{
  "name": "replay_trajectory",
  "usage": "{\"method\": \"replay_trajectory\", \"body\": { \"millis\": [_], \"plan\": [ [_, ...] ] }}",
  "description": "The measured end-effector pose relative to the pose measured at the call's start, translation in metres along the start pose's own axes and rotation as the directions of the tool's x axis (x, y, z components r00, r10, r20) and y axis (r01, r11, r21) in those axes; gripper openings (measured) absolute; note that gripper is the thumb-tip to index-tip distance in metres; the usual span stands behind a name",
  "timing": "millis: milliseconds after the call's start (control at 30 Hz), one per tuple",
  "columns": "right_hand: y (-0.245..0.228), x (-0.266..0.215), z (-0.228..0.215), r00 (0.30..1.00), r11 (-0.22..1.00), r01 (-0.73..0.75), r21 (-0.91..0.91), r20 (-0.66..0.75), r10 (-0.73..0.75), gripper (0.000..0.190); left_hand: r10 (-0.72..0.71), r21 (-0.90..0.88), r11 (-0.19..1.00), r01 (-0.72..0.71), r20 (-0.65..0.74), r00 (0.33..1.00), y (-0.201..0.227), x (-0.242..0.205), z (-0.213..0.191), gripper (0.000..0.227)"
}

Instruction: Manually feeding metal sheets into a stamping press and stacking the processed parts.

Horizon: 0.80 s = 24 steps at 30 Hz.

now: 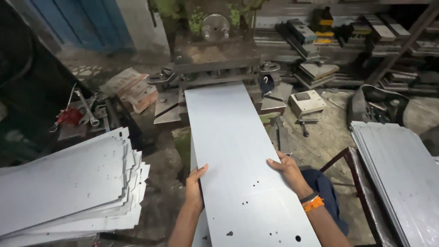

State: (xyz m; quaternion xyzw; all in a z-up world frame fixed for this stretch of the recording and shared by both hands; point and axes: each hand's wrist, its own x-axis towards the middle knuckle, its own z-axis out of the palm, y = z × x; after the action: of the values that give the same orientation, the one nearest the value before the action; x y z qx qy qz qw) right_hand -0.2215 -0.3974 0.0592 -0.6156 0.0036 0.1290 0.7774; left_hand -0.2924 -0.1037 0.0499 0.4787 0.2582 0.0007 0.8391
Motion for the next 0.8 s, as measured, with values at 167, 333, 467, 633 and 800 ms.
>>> {"method": "replay_trajectory", "body": {
  "millis": [167, 333, 467, 633, 800],
  "plan": [
    [0.002, 0.005, -0.004, 0.998, 1.000, 0.001, 0.025, -0.064, 0.001, 0.060, -0.062, -0.152, 0.987, 0.058, -0.023, 0.998, -0.001, 0.008, -0.001, 0.061],
    [-0.027, 0.042, 0.031, 0.997, 0.996, -0.006, -0.093, -0.075, 0.000, 0.064, 0.008, -0.105, 0.994, -0.015, -0.073, 0.997, -0.008, 0.089, -0.023, 0.051],
    [-0.008, 0.141, 0.038, 0.980, 0.962, 0.014, -0.274, -0.189, -0.068, 0.065, 0.006, -0.280, 0.960, 0.016, 0.078, 0.997, -0.007, 0.226, -0.053, 0.041],
    [-0.028, 0.226, 0.050, 0.988, 0.952, 0.086, -0.292, -0.101, -0.121, 0.056, 0.186, 0.124, 0.972, -0.200, 0.117, 0.976, 0.078, 0.234, 0.009, 0.060],
    [-0.024, 0.283, 0.048, 0.992, 0.987, 0.048, -0.152, -0.109, -0.065, 0.049, 0.199, 0.395, 0.897, -0.197, 0.036, 0.979, 0.101, 0.295, 0.006, 0.058]
  ]
}}
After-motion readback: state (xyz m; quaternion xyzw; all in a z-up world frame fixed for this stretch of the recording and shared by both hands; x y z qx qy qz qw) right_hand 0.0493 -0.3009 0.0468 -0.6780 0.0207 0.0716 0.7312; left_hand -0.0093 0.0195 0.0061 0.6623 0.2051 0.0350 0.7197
